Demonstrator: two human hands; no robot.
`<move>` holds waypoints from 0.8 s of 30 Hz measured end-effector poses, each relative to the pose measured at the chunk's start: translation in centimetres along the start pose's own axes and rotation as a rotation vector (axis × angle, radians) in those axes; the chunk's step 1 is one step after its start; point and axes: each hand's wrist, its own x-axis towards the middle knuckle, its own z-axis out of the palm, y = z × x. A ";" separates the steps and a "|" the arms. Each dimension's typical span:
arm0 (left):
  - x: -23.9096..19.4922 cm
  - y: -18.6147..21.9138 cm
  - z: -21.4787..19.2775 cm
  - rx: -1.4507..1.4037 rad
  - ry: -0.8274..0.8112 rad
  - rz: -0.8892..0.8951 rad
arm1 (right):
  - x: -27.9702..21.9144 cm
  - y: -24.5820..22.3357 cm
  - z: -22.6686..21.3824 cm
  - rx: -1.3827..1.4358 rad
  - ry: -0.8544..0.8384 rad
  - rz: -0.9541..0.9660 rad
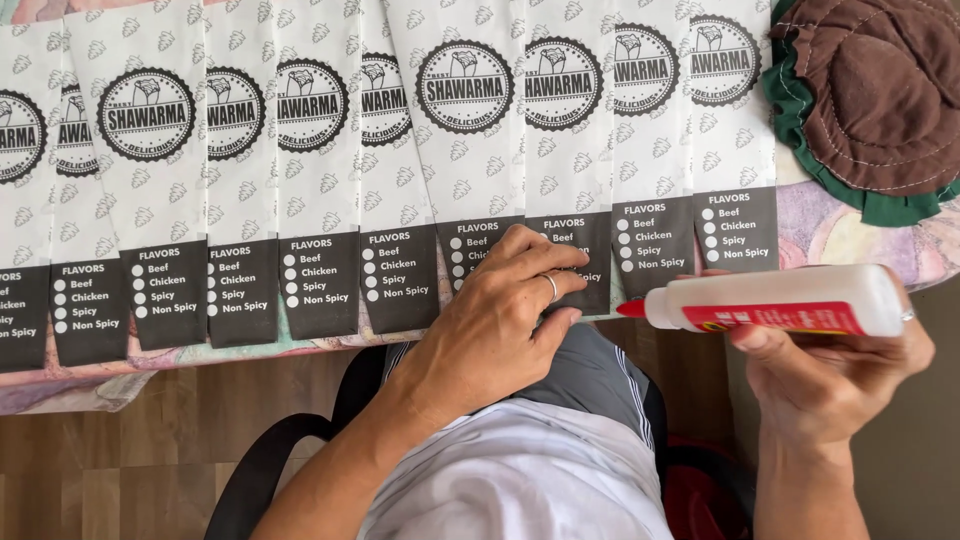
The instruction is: Applying white glue to the edges of paper shawarma wraps to assemble them into packaging.
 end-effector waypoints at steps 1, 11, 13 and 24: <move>0.1 0.0 0.3 -0.014 0.039 -0.024 | 0.0 0.1 -0.6 0.048 -0.006 0.024; 0.3 -0.7 -0.2 -0.037 -0.036 -0.001 | 0.8 -2.0 5.1 -0.035 -0.013 -0.052; 0.3 -0.8 -0.3 -0.016 -0.056 0.015 | 2.5 -4.3 7.3 0.106 -0.011 0.201; 0.1 -0.9 0.1 -0.005 -0.027 0.060 | -0.6 0.7 2.7 0.059 0.033 -0.021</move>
